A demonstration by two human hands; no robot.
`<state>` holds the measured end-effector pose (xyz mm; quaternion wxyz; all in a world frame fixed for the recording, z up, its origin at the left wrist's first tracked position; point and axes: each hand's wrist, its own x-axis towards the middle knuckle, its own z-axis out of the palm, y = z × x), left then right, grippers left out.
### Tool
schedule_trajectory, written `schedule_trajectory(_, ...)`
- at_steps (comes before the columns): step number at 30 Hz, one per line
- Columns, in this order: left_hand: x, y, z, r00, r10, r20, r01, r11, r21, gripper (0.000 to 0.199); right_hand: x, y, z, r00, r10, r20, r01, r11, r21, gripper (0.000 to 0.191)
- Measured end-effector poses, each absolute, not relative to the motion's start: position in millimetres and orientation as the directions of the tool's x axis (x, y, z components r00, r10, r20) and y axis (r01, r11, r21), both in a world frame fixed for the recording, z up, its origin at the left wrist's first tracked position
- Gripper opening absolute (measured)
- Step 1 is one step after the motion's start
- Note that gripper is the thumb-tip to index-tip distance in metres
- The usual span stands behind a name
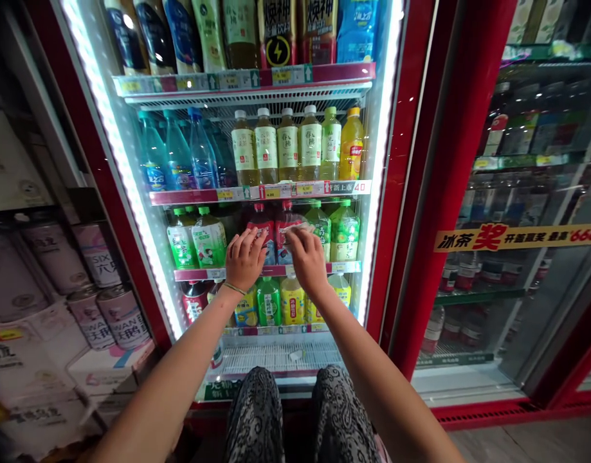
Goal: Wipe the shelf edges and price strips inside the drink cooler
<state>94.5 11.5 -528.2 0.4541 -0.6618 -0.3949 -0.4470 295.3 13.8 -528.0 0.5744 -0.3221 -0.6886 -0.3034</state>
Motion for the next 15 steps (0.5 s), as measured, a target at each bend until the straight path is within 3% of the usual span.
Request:
schedule_trajectory(3, 80, 0, -522, 0.320, 0.165, 0.933, 0.925, -0.267, -0.270, 0.044, 291, 15, -525, -0.008, 0.075, 0.997, 0.803, 0.595, -0.039, 0.047)
schedule_trajectory(9, 57, -11, -527, 0.189, 0.182, 0.965, 0.968, -0.197, -0.153, 0.045, 285, 13, -541, -0.271, 0.081, 0.959, 0.780, 0.603, 0.170, 0.049)
schedule_trajectory(13, 49, -8, -534, 0.183, 0.146, 0.972, 0.972, -0.175, -0.156, 0.047, 272, 18, -531, -0.071, 0.043, 0.997, 0.809, 0.587, 0.032, 0.047)
schedule_trajectory(15, 48, -6, -536, 0.174, 0.150, 0.973, 0.973, -0.179, -0.146, 0.047, 261, 18, -526, -0.091, 0.036, 0.995, 0.799, 0.600, 0.052, 0.048)
